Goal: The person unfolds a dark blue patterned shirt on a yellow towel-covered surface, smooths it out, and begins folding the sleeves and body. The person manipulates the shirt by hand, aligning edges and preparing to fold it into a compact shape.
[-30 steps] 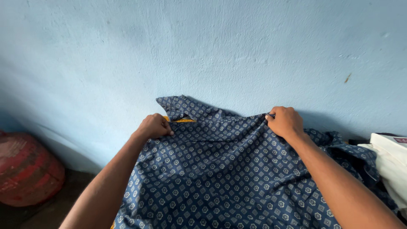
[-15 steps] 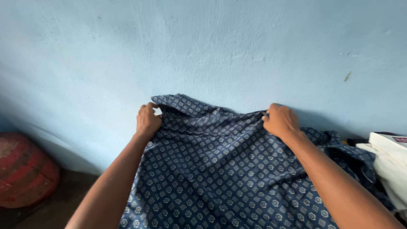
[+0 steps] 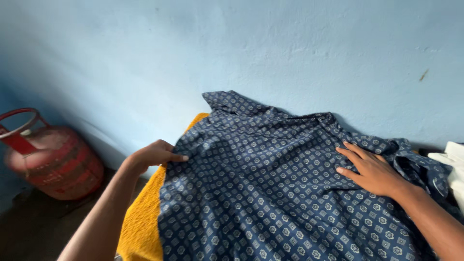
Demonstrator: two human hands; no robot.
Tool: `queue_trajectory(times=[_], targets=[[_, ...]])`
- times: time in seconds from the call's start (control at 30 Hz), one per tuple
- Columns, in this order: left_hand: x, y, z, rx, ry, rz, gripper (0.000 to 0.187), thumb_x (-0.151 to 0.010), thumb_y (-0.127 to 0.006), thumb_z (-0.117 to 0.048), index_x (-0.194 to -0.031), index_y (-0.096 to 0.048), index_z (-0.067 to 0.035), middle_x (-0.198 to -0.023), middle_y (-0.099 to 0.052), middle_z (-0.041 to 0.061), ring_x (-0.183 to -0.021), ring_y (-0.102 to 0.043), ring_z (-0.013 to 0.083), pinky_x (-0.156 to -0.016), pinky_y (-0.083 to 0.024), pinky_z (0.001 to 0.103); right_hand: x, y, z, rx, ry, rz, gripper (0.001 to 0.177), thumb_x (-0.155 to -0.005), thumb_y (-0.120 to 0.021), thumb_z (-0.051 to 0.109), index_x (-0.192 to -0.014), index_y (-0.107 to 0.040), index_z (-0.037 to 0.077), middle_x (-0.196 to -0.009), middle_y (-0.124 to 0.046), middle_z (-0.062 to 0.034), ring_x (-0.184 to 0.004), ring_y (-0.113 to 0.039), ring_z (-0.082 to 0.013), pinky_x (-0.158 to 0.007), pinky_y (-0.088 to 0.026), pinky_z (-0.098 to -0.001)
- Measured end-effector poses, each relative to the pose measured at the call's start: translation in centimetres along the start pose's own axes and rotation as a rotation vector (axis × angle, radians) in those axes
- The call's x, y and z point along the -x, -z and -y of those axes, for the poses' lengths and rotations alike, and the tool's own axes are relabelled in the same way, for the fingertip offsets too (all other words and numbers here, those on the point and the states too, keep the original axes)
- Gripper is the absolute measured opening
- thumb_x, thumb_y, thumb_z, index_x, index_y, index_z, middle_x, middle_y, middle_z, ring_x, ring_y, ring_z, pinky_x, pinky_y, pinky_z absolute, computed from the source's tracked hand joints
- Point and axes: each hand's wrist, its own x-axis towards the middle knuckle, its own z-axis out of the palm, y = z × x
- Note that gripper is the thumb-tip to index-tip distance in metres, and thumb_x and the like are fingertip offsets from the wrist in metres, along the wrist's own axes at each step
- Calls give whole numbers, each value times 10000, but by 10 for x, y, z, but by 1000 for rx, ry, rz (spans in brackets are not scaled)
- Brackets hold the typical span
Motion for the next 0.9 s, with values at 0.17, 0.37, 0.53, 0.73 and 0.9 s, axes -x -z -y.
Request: queue_trajectory(times=[0.17, 0.37, 0.53, 0.73, 0.9], targets=[[10, 0, 2, 416, -177, 176, 808, -751, -737, -529, -1402, -575, -77, -1410, -614, 174, -1354, -522, 332, -1149, -386, 558, -1, -13, -3, 9, -74, -28, 724, -933, -431, 656, -1573, -309, 340, -1700, -184, 13, -1525, -270, -242, -1218, -218, -607], [-6, -18, -9, 310, -48, 113, 762, -843, -706, -526, -1356, -620, 32, -1363, -640, 237, -1305, -587, 380, -1149, -409, 556, 9, -18, -8, -51, -20, -120, 688, -938, -422, 637, -1550, -356, 329, -1679, -239, -7, -1513, -313, -256, -1201, -245, -609], [-26, -30, -5, 513, -29, -7, 589, -836, -749, -344, -1229, -691, 91, -1108, -769, 251, -1015, -755, 364, -947, -568, 485, 9, -11, -1, -37, -98, -72, 672, -947, -420, 639, -1558, -360, 364, -1694, -239, 18, -1493, -336, -285, -1219, -239, -603], [-19, -32, 12, 296, -220, -417, 351, -830, -797, -243, -1048, -772, 32, -964, -779, 219, -858, -767, 325, -777, -593, 459, 15, -12, -9, -64, -143, -45, 677, -948, -388, 646, -1563, -341, 368, -1692, -227, 29, -1532, -287, -265, -1195, -228, -638], [31, -25, 1, -230, -143, -540, 557, -829, -815, -399, -1268, -693, -78, -1140, -739, 211, -1105, -674, 354, -943, -531, 461, 31, 1, -33, -50, -325, -47, 710, -983, -373, 638, -1578, -303, 257, -1693, -212, 10, -1528, -282, -257, -1197, -267, -618]])
